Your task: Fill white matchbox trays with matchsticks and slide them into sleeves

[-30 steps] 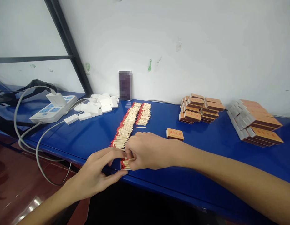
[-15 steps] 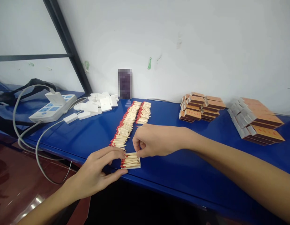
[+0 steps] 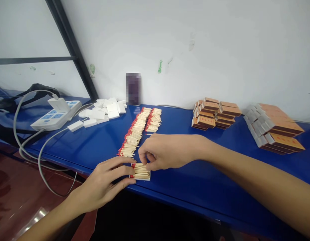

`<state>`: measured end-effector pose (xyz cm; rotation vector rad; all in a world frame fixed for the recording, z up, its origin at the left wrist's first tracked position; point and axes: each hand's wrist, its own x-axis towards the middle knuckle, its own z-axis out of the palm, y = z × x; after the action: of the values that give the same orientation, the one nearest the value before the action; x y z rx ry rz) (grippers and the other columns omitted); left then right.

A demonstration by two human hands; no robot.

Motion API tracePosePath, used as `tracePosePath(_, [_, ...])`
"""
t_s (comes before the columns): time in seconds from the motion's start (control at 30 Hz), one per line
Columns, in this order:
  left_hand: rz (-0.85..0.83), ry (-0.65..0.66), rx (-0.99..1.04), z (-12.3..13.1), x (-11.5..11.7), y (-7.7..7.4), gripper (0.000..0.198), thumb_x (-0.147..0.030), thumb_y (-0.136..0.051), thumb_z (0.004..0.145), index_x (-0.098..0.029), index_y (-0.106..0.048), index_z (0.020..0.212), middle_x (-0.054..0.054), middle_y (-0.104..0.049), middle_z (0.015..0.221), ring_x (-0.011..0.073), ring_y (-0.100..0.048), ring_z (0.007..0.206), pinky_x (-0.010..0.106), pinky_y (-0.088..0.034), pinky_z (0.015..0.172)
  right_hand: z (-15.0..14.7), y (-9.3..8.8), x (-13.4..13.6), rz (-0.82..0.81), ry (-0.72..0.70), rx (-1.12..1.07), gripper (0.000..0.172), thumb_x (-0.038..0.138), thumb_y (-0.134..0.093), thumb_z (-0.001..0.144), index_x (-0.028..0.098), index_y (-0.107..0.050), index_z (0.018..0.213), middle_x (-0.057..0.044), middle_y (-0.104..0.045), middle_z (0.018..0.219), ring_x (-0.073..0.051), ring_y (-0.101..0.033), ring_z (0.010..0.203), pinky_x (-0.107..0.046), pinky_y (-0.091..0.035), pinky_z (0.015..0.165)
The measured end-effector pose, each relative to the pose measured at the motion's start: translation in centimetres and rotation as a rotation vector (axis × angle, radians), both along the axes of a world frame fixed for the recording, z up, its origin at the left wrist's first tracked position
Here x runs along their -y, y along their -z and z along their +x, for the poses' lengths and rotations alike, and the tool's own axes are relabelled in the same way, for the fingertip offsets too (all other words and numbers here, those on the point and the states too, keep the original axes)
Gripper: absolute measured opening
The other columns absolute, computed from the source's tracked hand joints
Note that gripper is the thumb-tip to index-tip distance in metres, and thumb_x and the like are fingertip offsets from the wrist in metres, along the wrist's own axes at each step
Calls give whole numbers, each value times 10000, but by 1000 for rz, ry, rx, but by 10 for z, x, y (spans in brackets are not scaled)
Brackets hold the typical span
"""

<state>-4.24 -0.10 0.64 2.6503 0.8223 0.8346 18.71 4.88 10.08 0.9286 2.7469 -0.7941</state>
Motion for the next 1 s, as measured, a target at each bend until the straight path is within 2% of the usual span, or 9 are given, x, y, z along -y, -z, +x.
tracePosePath(0.17, [-22, -16, 28, 0, 1, 0, 156, -272, -603, 958, -197, -621, 1094, 63, -648, 1143, 184, -644, 1018, 314, -546, 890, 24, -15, 0, 102, -14, 35, 353, 273, -700, 754, 265, -692, 1106, -11, -706, 901, -192, -650, 794, -288, -490, 644])
tracePosePath(0.27, [-45, -56, 67, 1, 1, 0, 290, -277, -651, 929, -179, -578, 1193, 64, -676, 1105, 182, -661, 990, 309, -565, 877, 47, -12, -4, 277, 73, -3, 360, 396, -684, 774, 263, -685, 1108, -40, -705, 962, -236, -658, 867, -335, -510, 701])
tracePosePath(0.43, [25, 5, 127, 1, -2, 3, 217, -271, -659, 926, -176, -644, 1121, 70, -693, 1104, 179, -670, 1024, 306, -562, 920, 91, 23, -7, 601, 266, -49, 380, 431, -511, 908, 234, -619, 1215, -109, -627, 1238, -276, -649, 1004, -431, -507, 865])
tracePosePath(0.5, [54, 11, 124, 1, -3, 5, 215, -265, -658, 927, -177, -653, 1123, 73, -695, 1104, 181, -672, 1022, 307, -566, 915, 107, 40, -4, 630, 355, -51, 413, 439, -492, 924, 243, -572, 1279, -112, -601, 1292, -295, -625, 1094, -437, -505, 901])
tracePosePath(0.6, [100, -4, 125, 1, -3, 7, 279, -268, -671, 918, -180, -635, 1181, 80, -698, 1114, 190, -678, 1013, 321, -574, 907, 121, 59, 3, 598, 451, -68, 404, 433, -489, 925, 219, -558, 1260, -117, -639, 1227, -296, -625, 1106, -435, -513, 912])
tracePosePath(0.67, [117, -9, 121, 1, -3, 7, 325, -272, -666, 922, -180, -612, 1229, 89, -691, 1133, 196, -678, 1015, 326, -579, 898, 120, 69, 11, 552, 451, -94, 348, 396, -481, 935, 220, -568, 1223, -107, -657, 1188, -273, -638, 1072, -425, -518, 907])
tracePosePath(0.77, [124, 9, 95, 1, -2, 6, 255, -267, -626, 947, -193, -637, 1191, 88, -685, 1137, 194, -679, 1018, 324, -584, 889, 102, 74, 29, 526, 434, -198, 307, 380, -523, 924, 229, -588, 1184, -96, -665, 1152, -252, -632, 1051, -415, -517, 909])
tracePosePath(0.9, [113, -17, 92, 2, -2, 6, 246, -303, -626, 946, -176, -661, 1154, 99, -698, 1110, 206, -689, 997, 346, -593, 885, 65, 70, 58, 339, 320, -274, 313, 341, -600, 879, 213, -597, 1164, -93, -669, 1059, -231, -637, 954, -373, -540, 821])
tracePosePath(1.0, [97, -25, 91, 1, -1, 5, 279, -312, -639, 937, -176, -653, 1180, 100, -699, 1129, 213, -687, 1013, 359, -590, 899, 46, 67, 67, 289, 306, -325, 310, 333, -624, 870, 209, -587, 1151, -84, -659, 1050, -218, -623, 930, -360, -536, 800])
